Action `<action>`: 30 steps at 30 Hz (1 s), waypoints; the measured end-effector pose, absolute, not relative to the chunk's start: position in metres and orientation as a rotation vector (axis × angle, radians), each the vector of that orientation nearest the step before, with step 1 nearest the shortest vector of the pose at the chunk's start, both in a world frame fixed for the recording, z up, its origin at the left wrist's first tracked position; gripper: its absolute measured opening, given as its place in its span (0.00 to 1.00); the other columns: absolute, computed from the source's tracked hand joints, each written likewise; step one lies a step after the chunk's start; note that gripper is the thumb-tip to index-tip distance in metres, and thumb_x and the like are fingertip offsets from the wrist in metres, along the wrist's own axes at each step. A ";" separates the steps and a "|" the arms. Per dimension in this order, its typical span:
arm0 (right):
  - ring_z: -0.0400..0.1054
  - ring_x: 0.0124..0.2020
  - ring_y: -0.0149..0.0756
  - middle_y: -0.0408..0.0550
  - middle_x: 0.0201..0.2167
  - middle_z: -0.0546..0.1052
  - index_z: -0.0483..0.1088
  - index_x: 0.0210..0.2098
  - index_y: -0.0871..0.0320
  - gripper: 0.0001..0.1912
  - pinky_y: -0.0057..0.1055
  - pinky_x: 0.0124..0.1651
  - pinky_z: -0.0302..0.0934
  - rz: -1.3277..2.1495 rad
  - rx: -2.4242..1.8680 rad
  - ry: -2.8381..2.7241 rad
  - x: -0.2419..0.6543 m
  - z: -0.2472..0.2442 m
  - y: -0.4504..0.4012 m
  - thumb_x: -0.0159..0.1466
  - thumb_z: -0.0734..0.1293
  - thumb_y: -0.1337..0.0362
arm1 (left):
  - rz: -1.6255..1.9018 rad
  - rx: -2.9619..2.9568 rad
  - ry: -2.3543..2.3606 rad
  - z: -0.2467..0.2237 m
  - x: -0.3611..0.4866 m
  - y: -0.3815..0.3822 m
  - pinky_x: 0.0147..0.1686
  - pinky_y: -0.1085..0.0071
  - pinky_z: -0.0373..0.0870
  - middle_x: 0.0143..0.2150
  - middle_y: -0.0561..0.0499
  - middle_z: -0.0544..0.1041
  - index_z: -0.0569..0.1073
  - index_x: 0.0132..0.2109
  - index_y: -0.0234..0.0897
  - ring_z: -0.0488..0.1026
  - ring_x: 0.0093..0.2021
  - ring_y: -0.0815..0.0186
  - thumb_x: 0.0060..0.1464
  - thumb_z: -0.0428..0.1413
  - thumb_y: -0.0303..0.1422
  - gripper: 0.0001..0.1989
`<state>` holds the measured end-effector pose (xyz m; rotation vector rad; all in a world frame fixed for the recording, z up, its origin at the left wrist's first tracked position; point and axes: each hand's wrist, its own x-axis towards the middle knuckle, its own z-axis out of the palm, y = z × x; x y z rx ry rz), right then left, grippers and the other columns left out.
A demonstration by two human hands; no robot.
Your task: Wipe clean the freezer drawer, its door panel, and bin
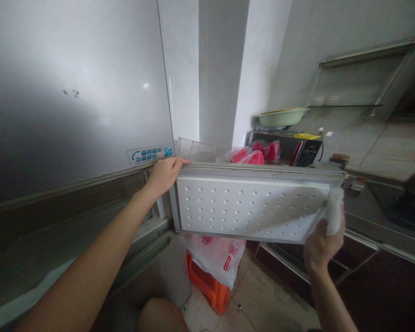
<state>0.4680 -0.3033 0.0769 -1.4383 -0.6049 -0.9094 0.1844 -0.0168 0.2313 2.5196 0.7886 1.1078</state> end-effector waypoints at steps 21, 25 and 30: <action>0.44 0.71 0.42 0.49 0.65 0.64 0.64 0.61 0.54 0.20 0.59 0.69 0.42 -0.825 -1.427 -2.063 0.335 0.065 -0.163 0.72 0.54 0.66 | 1.097 2.521 0.658 0.231 0.184 -0.011 0.56 0.66 0.66 0.51 0.42 0.80 0.79 0.47 0.32 0.75 0.54 0.59 0.63 0.41 0.34 0.23; 0.49 0.70 0.46 0.55 0.65 0.65 0.57 0.66 0.54 0.24 0.63 0.67 0.44 -0.811 -1.579 -1.941 0.389 0.030 -0.240 0.71 0.55 0.65 | 1.098 2.520 0.690 0.231 0.183 -0.012 0.56 0.67 0.66 0.51 0.45 0.80 0.79 0.47 0.33 0.75 0.54 0.61 0.63 0.42 0.34 0.22; 0.57 0.66 0.51 0.58 0.64 0.65 0.58 0.66 0.55 0.26 0.62 0.65 0.50 -0.822 -1.681 -1.629 0.430 0.000 -0.329 0.68 0.58 0.67 | 1.193 2.496 0.584 0.219 0.185 -0.008 0.56 0.65 0.67 0.50 0.41 0.80 0.78 0.47 0.29 0.75 0.53 0.60 0.62 0.42 0.35 0.22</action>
